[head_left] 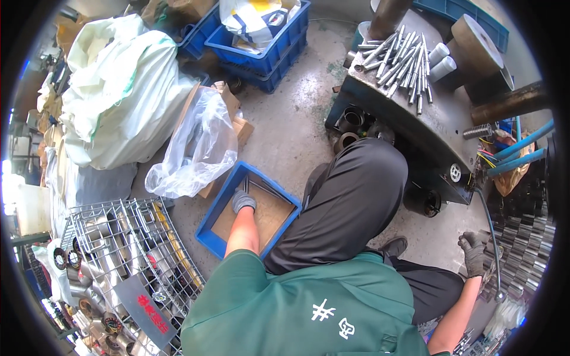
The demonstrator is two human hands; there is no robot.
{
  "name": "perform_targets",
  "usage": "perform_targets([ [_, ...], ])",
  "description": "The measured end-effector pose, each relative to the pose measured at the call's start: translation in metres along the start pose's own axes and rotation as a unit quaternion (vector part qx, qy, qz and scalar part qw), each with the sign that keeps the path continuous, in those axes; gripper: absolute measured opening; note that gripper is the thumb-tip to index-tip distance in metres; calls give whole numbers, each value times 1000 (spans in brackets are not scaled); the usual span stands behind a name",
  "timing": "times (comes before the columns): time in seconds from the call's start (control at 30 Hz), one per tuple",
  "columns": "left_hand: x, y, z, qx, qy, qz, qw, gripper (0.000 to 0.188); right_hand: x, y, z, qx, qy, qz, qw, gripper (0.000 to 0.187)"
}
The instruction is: The person assembles metal rods and collars by placing them into a manual press machine and pulling a lever to join them.
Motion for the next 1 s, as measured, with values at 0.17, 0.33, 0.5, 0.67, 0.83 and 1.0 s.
perform_targets([
  [0.17,18,44,32,108,-108,173,973,43,-3,-1,5,9,7,11,1000,26],
  [0.33,-17,44,62,39,-121,221,967,82,-5,-9,3,6,12,-11,1000,28],
  [0.5,-46,24,87,-4,-233,199,952,75,3,-5,1,5,13,-23,1000,22],
  [0.67,-54,4,85,-36,-253,203,945,72,2,-3,6,10,4,14,1000,29],
  [0.83,-38,24,83,-42,-233,186,954,81,5,-5,11,3,11,36,999,26],
  [1.0,-49,32,78,-100,-237,151,954,62,0,-5,16,-19,45,14,999,22],
])
Point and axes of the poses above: each hand's wrist, its own z-axis away from the middle knuckle, its own y-axis out of the palm, x = y × z, the point moved 8 cm from there along -z, towards the middle knuckle, and after that the axes turned 14 degrees about z, right-handed, at the moved point
